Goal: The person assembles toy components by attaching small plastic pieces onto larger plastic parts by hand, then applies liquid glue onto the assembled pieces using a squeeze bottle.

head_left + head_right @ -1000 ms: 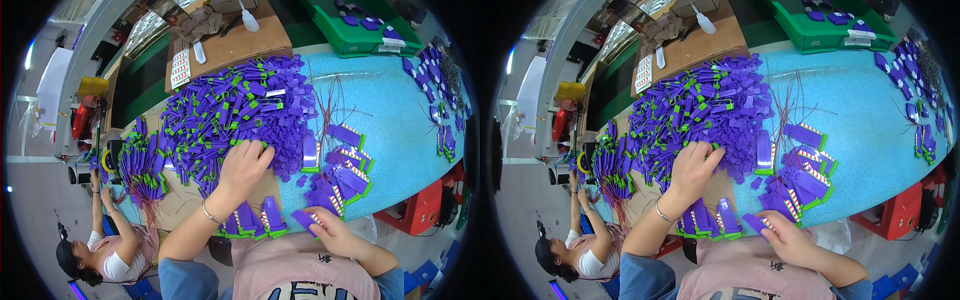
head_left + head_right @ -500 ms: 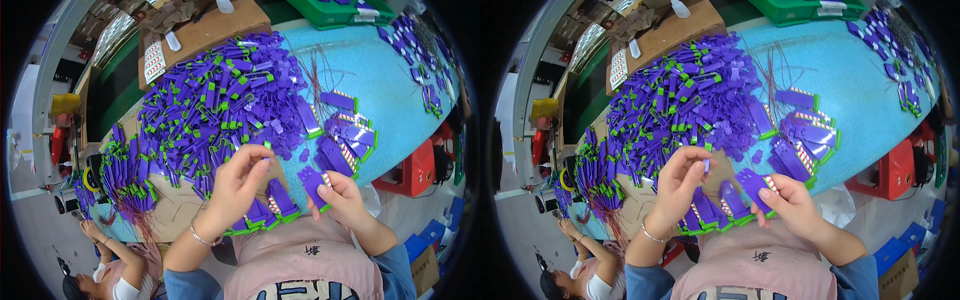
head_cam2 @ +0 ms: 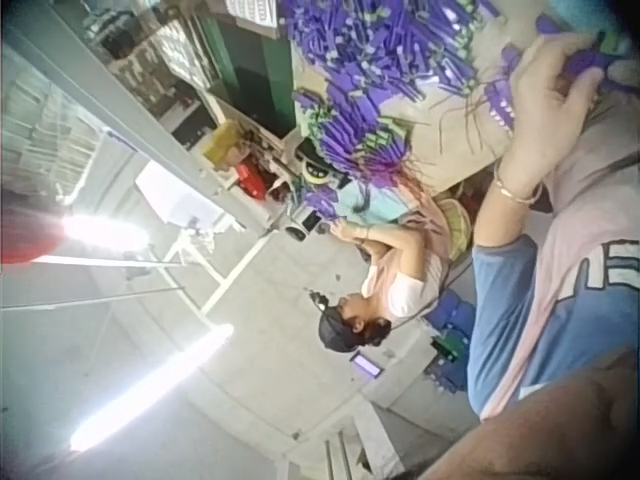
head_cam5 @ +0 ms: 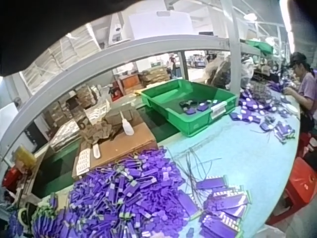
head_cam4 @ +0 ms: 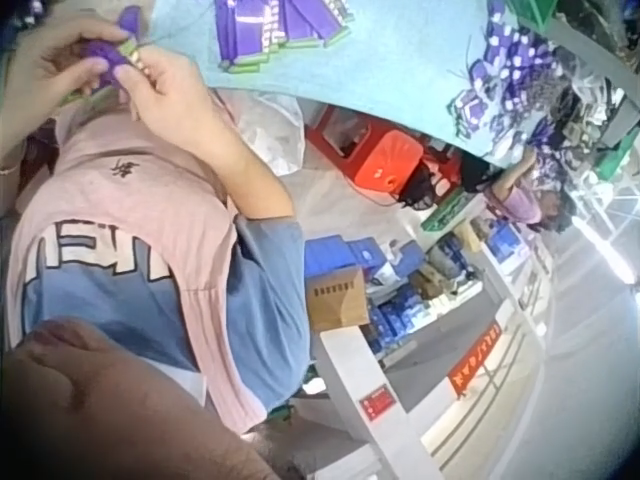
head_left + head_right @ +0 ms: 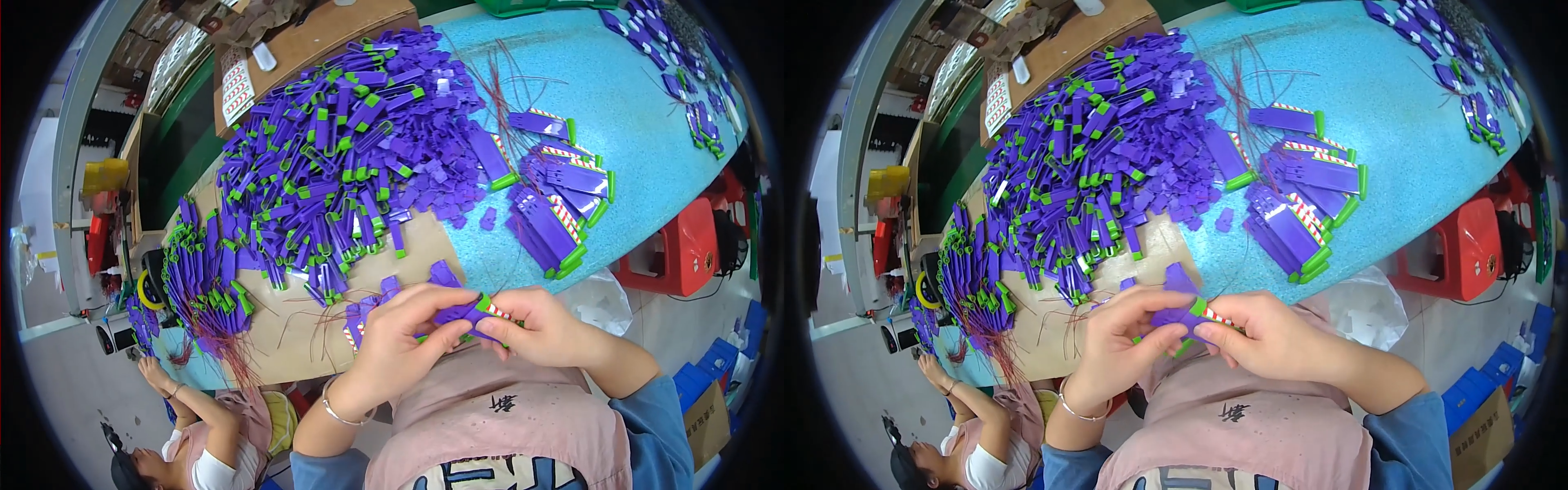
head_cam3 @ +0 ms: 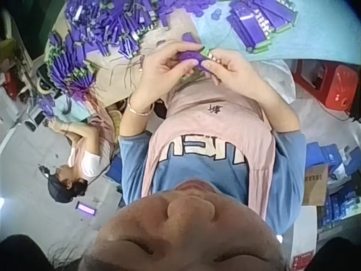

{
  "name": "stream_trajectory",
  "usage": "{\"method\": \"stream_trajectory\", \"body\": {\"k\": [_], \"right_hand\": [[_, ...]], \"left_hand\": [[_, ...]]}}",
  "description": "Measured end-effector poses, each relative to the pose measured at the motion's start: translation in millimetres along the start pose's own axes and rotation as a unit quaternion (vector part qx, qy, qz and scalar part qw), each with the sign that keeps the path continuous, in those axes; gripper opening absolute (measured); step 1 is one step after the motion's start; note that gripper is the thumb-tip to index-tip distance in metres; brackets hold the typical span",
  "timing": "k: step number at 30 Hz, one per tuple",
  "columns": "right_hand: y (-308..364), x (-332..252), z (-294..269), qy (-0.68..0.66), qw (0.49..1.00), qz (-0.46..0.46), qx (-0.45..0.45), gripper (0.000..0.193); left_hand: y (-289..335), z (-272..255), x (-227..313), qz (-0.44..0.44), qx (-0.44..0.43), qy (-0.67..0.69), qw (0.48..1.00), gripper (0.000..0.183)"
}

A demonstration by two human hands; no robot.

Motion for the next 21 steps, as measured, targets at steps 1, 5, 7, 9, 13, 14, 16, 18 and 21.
{"method": "stream_trajectory", "body": {"k": [1,5,7,9,13,14,16,18,21], "right_hand": [[-2,-18,-7,0.101,0.986,-0.13,0.005,0.02],[2,-54,-1,0.245,0.938,-0.24,0.04,0.064],[1,-52,3,0.233,0.939,-0.252,0.02,0.072],[1,-29,-7,0.146,0.983,-0.103,0.039,0.071],[9,-31,-20,0.134,0.969,-0.198,0.067,0.033],[11,-30,-22,0.132,0.969,-0.198,0.069,0.033],[16,-24,-24,0.144,0.971,-0.183,0.056,0.036],[18,-32,-22,0.163,0.969,-0.181,0.035,0.037],[21,-27,-16,0.144,0.977,-0.159,0.001,0.045]], "left_hand": [[1,-2,-2,0.007,0.015,0.012,1.0,0.017],[-10,15,12,0.085,0.025,-0.186,0.979,0.017],[-14,24,7,0.039,0.012,-0.132,0.99,0.016],[-19,20,-4,0.001,-0.008,-0.041,0.999,0.013],[-33,-11,24,0.121,-0.088,0.281,0.948,0.046],[-38,-9,27,0.116,-0.082,0.26,0.955,0.057],[-55,7,31,0.074,-0.138,0.216,0.964,0.052],[-73,12,31,0.046,0.047,-0.106,0.992,0.018],[-80,33,44,0.187,0.183,-0.437,0.861,0.03]]}}
Point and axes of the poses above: each hand's wrist, its own y-axis away from the middle knuckle, its own z-axis out of the palm, x = y × z, the point moved 9 cm from there along -y, towards the middle knuckle, and after that the axes turned 13 degrees about -z, right-handed, at the moved point
